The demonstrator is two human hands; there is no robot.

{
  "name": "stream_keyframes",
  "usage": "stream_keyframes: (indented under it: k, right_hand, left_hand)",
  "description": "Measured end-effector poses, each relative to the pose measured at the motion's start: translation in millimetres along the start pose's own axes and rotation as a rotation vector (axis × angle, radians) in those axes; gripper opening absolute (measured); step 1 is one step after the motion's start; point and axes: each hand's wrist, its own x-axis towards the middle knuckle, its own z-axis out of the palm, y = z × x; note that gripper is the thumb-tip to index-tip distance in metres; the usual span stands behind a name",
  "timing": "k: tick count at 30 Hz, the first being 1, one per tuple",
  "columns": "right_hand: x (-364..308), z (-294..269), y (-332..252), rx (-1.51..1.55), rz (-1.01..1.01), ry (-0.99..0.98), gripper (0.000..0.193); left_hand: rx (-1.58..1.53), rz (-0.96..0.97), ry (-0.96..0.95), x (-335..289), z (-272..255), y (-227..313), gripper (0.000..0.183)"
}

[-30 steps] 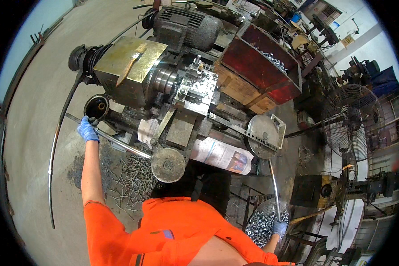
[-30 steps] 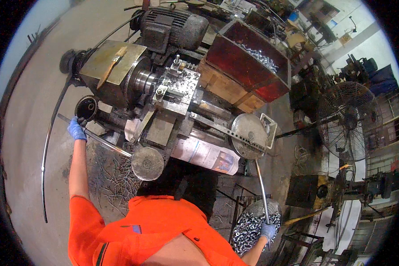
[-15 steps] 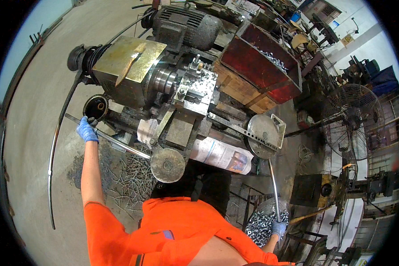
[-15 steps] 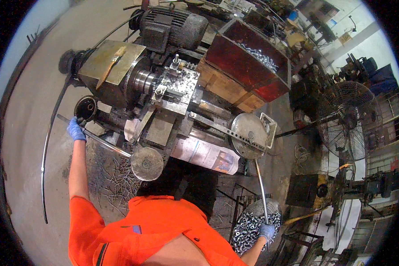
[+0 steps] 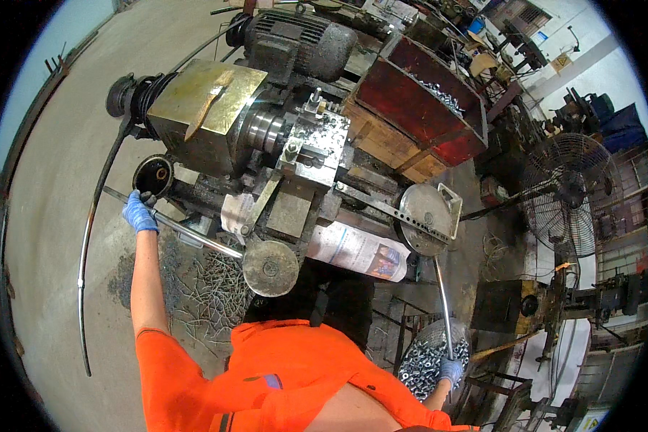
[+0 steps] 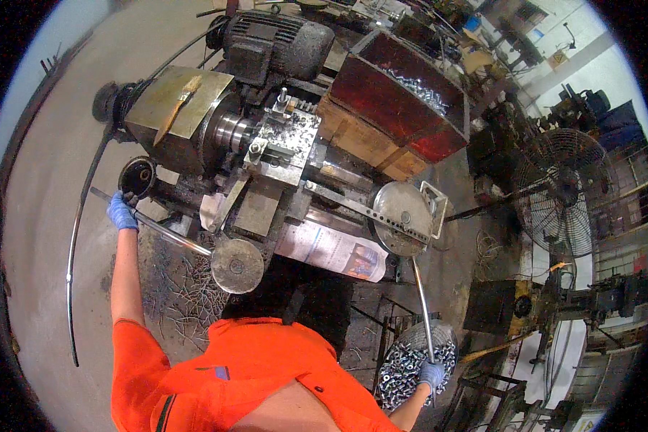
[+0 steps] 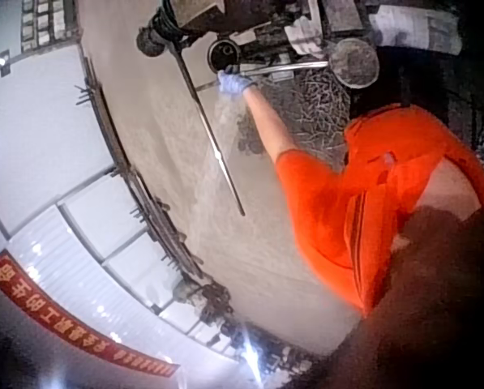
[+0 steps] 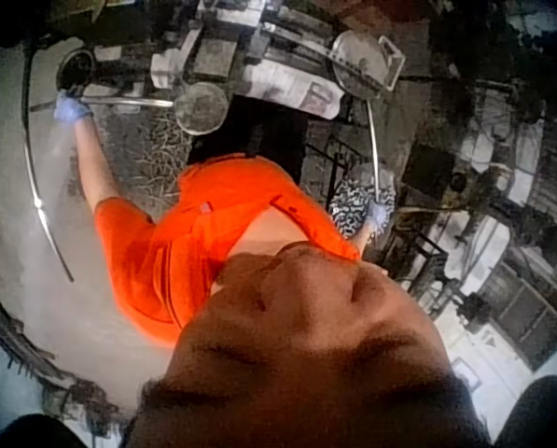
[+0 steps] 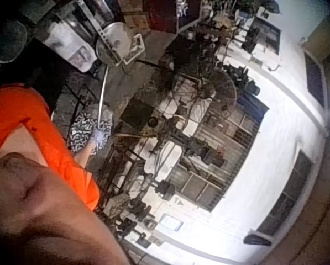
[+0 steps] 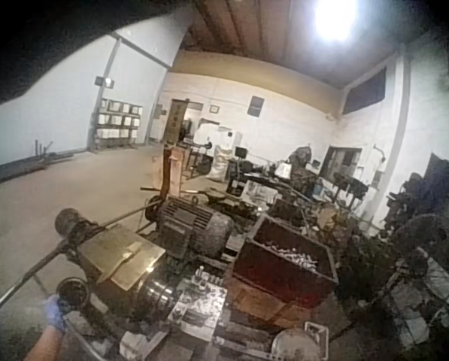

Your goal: The person uses a lathe to shape metal rods into bolts, adjusting levers and picking up finished pieces.

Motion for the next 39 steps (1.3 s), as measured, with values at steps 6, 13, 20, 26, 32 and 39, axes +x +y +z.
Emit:
stream_keyframes:
  k: [6, 13, 20, 26, 32, 39]
  right_hand:
    - [0, 0, 2, 0.012, 0.004, -0.023, 0.047]
    - [2, 7, 7, 0.028, -0.012, 0.005, 0.041]
    - [9, 26, 22, 0.068, -0.043, 0.058, 0.035]
    - [8, 23, 17, 0.036, -0.006, 0.050, 0.035]
    - [0, 14, 13, 0.062, -0.064, 0.056, 0.036]
    - [-14, 8, -95, 0.052, -0.383, 0.497, 0.051]
  left_hand:
    - [-0.004, -0.004, -0.010, -3, 1, 2, 0.017]
    - [0.007, -0.005, -0.017, 1, -2, -1, 0.016]
    - [-0.017, -0.032, -0.009, 4, -3, -3, 0.016]
    - [0.012, -0.033, 0.004, 1, -3, -2, 0.019]
    - [0.017, -0.035, -0.016, -4, 1, -2, 0.018]
    - [0.039, -0.007, -0.026, -2, -2, 1, 0.017]
